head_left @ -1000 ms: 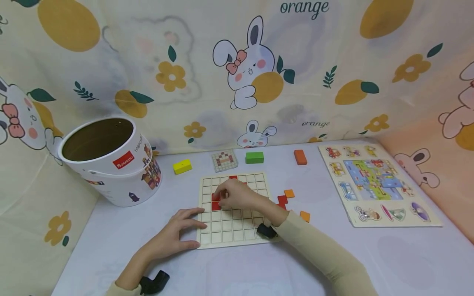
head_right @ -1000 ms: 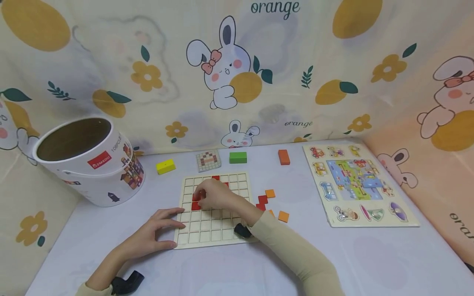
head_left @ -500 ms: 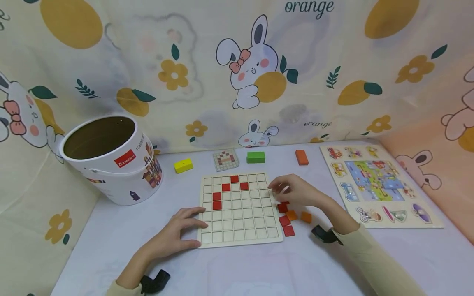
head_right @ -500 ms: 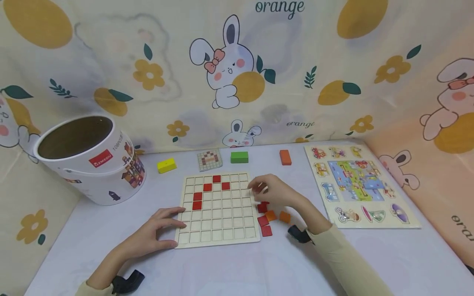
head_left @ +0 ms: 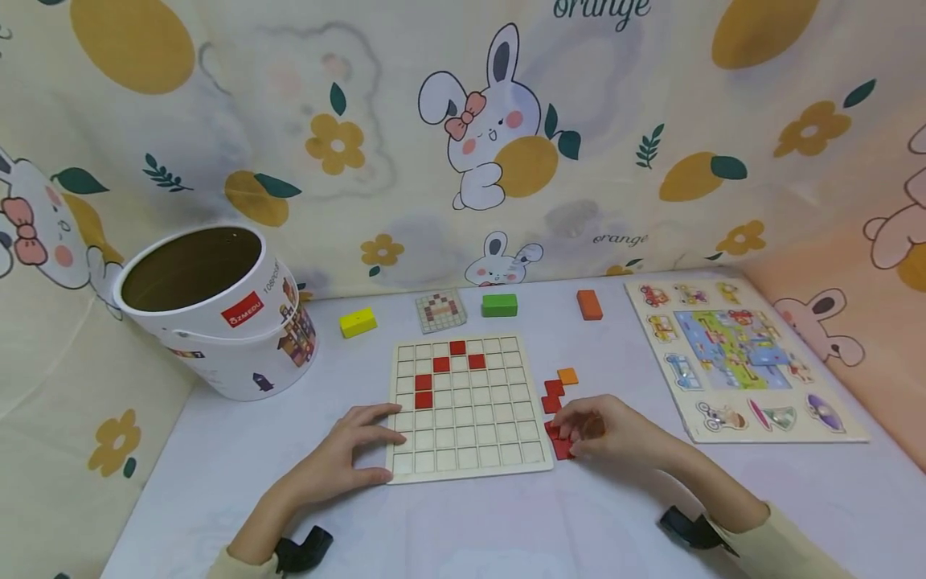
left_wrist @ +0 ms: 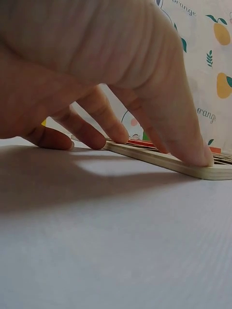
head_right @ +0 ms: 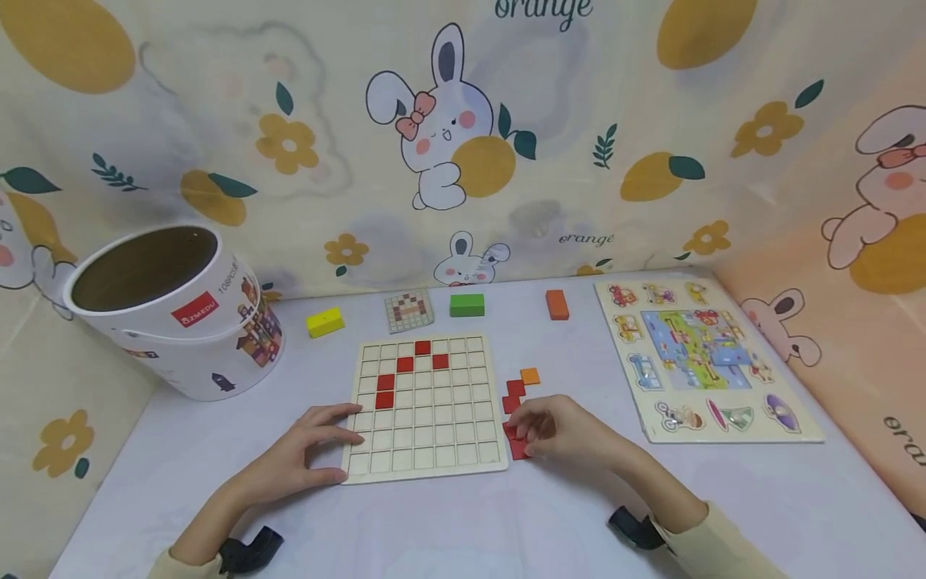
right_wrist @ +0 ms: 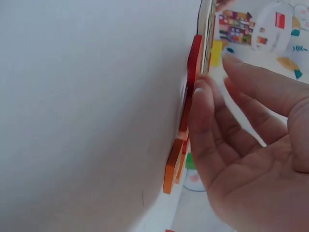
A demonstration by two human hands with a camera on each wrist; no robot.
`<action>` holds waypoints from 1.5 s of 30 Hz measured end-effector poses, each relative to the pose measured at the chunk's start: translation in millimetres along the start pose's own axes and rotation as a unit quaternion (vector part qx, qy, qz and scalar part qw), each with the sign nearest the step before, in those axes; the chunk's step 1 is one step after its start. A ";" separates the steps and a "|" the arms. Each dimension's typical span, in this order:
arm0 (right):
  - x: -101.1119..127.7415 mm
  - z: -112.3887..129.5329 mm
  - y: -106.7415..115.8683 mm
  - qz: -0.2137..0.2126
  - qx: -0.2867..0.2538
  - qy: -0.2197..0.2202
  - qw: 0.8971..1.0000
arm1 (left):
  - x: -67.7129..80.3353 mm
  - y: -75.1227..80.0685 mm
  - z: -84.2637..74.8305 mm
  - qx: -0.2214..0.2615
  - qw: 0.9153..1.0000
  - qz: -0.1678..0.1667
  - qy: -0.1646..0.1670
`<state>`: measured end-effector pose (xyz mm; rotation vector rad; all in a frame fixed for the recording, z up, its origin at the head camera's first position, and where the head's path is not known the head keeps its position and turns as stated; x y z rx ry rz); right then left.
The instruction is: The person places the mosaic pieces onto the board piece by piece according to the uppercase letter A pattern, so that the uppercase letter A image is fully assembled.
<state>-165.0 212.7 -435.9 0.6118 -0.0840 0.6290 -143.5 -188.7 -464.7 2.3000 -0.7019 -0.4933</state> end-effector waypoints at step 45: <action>-74.8 55.8 -36.2 0.001 0.002 0.088 0.996 | -0.2 0.6 -0.8 0.012 1.000 -0.003 0.007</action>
Point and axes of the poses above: each hand's wrist, its own x-axis away from the middle knuckle, its own y-axis out of the back of the hand, z = x × y, the point moved 3 cm from there along -x, towards the middle knuckle, and after that the axes turned 9 degrees about -y, right-handed, at the moved point
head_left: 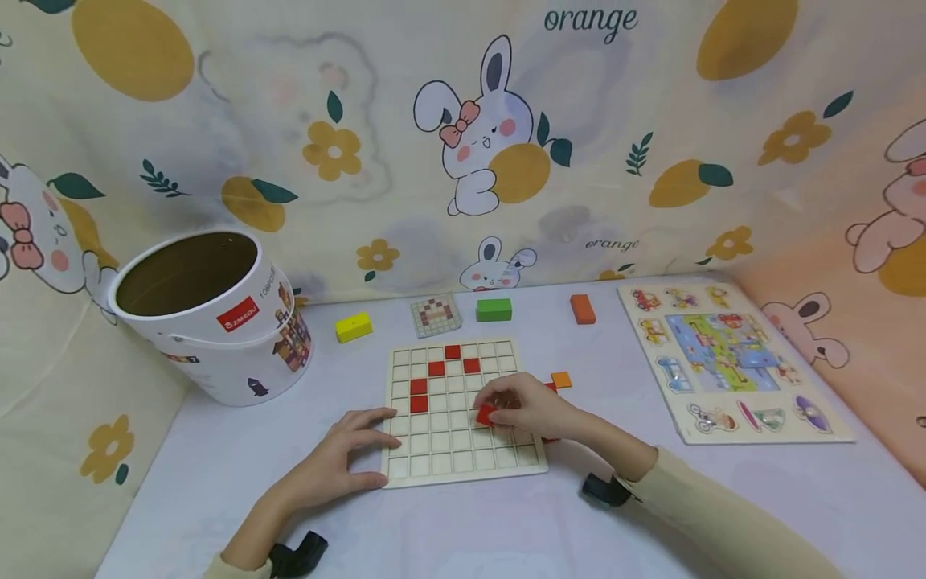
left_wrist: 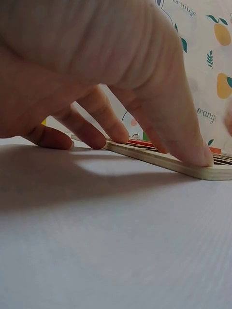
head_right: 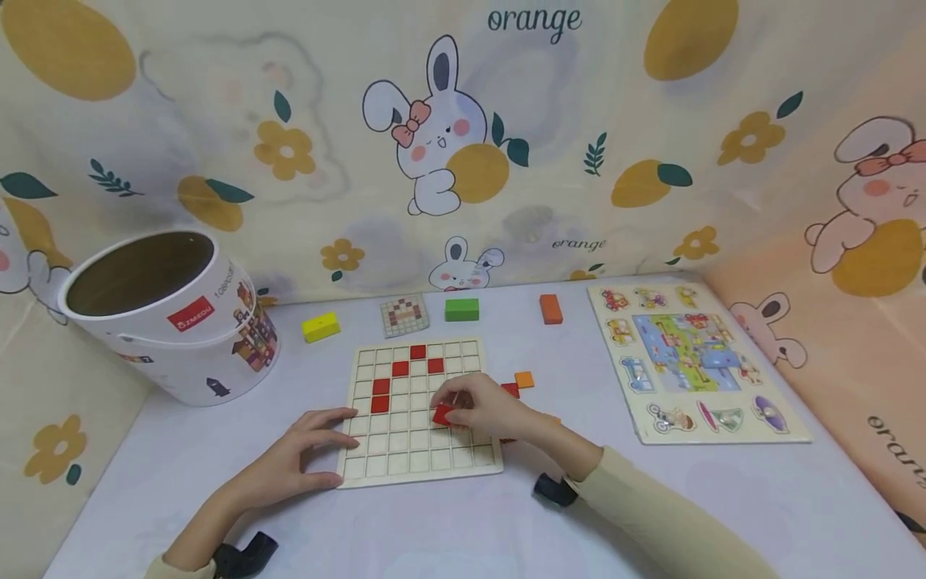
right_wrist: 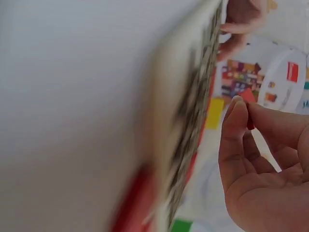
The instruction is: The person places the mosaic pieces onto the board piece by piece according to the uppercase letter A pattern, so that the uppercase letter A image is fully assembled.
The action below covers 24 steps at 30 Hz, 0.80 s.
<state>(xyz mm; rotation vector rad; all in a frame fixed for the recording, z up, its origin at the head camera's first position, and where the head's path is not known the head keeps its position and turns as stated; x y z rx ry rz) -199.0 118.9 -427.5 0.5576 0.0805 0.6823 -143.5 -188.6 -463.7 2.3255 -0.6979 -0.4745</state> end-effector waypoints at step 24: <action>-80.4 32.8 -53.8 0.063 0.078 0.004 0.995 | 0.5 0.2 0.0 -0.003 1.000 0.003 -0.022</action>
Point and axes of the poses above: each hand's wrist, its own x-axis away from the middle knuckle, its own y-axis out of the back of the hand, z = x × y, the point moved 3 cm from there along -x, towards the middle knuckle, and after that the axes turned 9 degrees about -y, right-handed, at the moved point
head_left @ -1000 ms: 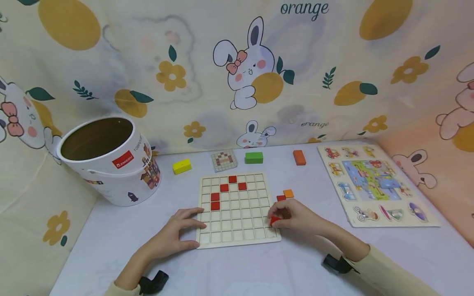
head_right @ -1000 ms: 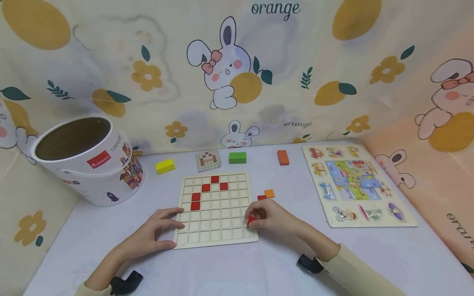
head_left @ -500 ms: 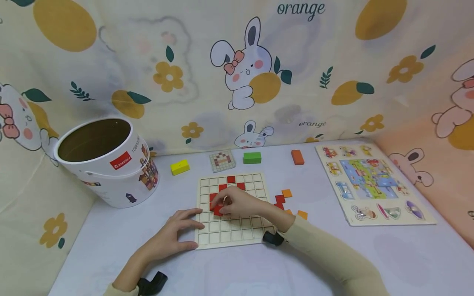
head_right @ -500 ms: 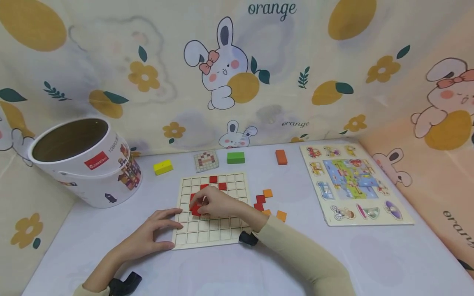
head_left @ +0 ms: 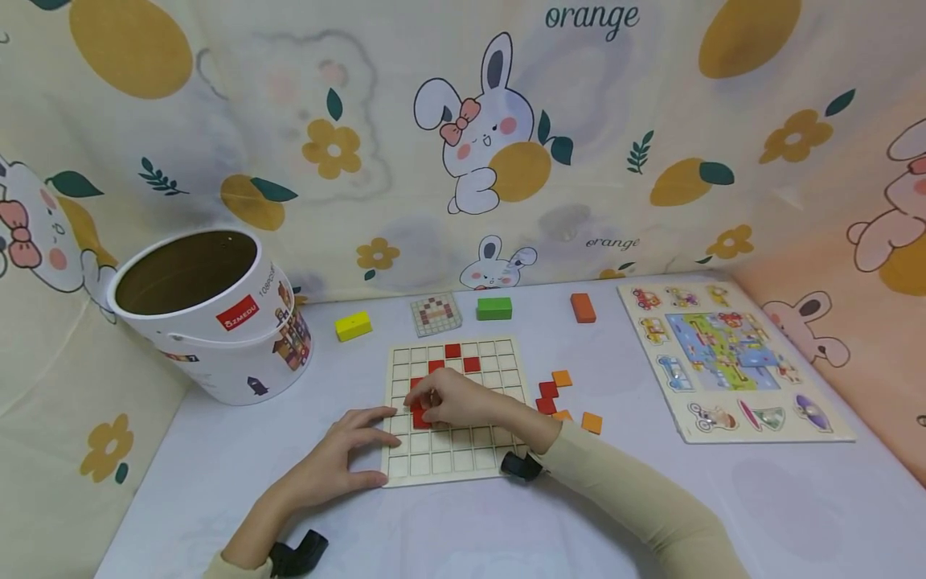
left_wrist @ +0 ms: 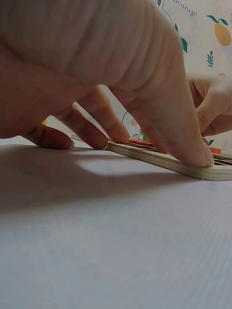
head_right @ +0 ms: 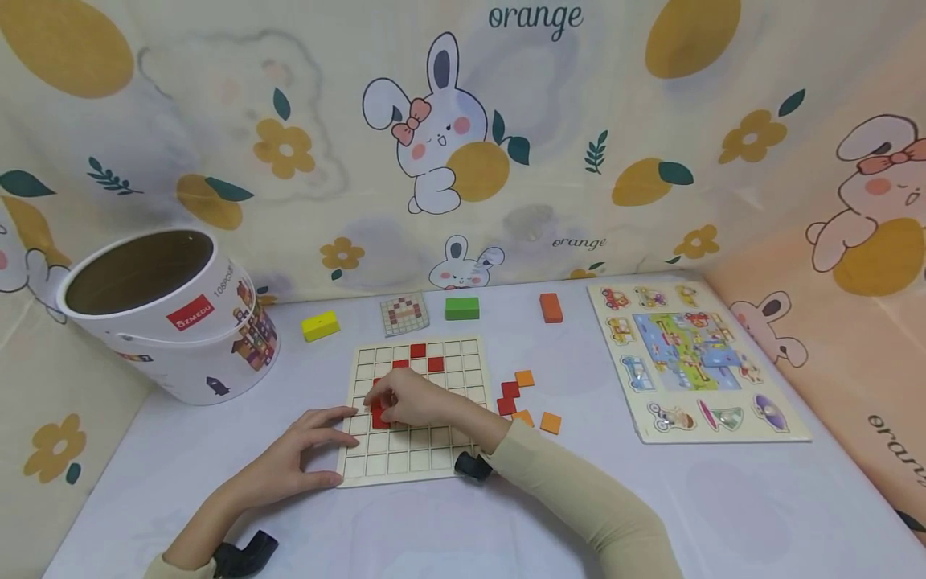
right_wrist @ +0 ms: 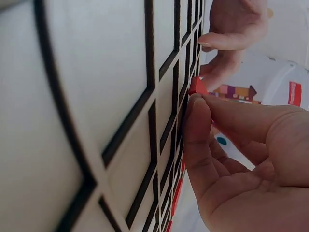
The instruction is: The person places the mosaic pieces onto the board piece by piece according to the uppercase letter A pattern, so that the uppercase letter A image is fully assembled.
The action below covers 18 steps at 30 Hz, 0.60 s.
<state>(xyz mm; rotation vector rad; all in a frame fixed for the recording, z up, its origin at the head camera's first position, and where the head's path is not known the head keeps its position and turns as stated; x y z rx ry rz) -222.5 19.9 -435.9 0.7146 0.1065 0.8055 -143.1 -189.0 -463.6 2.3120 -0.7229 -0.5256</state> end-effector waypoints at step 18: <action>17.1 10.5 6.1 -0.051 0.104 0.009 0.993 | -0.2 0.1 -0.4 0.009 1.000 0.002 0.006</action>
Point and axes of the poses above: each hand's wrist, its own x-axis away from the middle knuckle, its own y-axis out of the back of the hand, z = x × y, the point moved 3 cm from there along -x, towards the middle knuckle, and after that the axes turned 9 degrees about -y, right-handed, at the moved point
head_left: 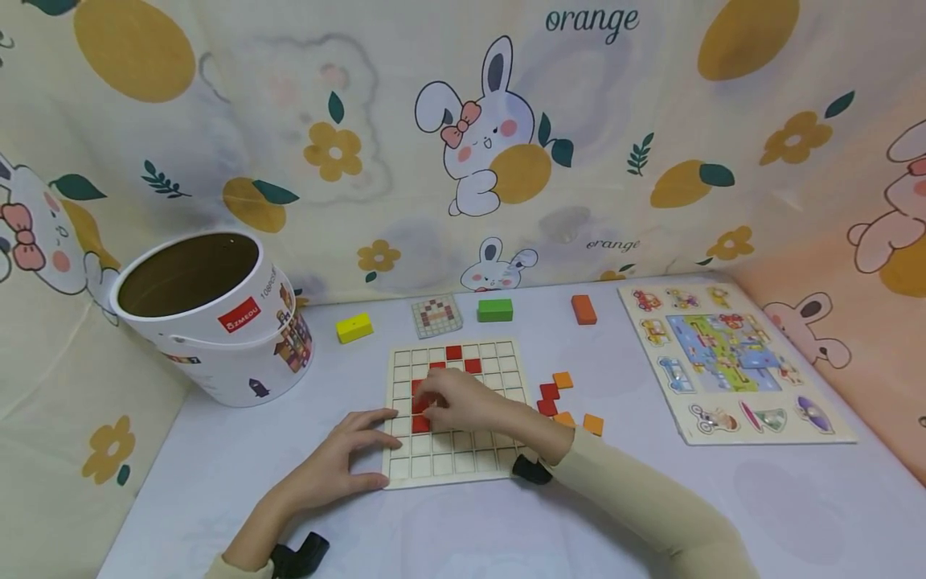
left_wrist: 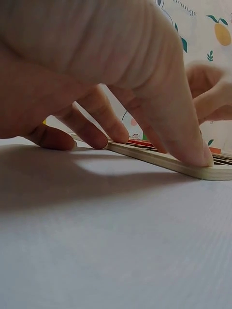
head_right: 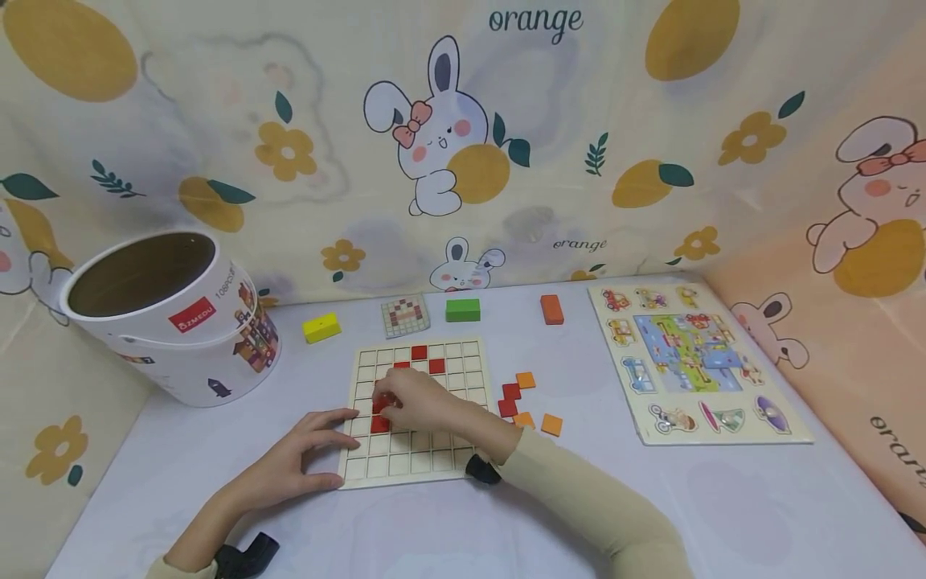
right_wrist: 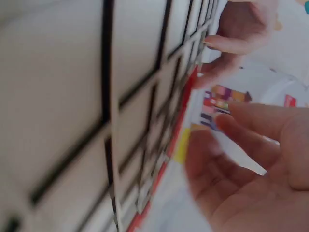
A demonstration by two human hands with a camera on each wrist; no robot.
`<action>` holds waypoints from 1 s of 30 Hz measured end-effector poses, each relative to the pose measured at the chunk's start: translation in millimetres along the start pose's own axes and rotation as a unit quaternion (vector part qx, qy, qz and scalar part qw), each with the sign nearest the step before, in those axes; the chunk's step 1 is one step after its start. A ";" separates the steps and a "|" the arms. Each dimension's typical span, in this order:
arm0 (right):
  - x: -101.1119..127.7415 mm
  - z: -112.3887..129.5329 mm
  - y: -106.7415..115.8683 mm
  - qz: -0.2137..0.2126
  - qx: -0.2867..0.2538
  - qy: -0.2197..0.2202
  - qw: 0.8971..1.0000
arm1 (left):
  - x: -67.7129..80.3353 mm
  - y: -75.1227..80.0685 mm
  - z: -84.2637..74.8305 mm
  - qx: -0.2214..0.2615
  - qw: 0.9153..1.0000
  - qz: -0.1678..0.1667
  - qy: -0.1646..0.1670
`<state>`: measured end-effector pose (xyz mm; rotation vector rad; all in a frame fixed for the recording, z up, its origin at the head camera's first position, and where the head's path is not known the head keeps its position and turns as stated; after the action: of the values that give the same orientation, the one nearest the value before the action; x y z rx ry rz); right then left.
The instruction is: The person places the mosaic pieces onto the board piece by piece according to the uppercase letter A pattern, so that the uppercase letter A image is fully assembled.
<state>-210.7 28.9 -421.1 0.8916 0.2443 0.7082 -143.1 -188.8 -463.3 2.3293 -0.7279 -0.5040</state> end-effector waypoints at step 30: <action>94.3 -69.1 49.6 -0.077 0.011 -0.070 0.995 | 0.4 -1.1 1.6 0.003 1.000 0.000 0.022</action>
<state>-195.7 155.0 -416.7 0.9289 0.1930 0.4990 -143.2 -189.1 -465.3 2.3378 -0.7095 -0.4487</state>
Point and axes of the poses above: each hand's wrist, its own x-axis away from the middle knuckle, its own y-axis out of the back of the hand, z = x × y, the point moved 3 cm from there along -x, towards the middle knuckle, and after that the axes turned 9 degrees about -y, right-handed, at the moved point
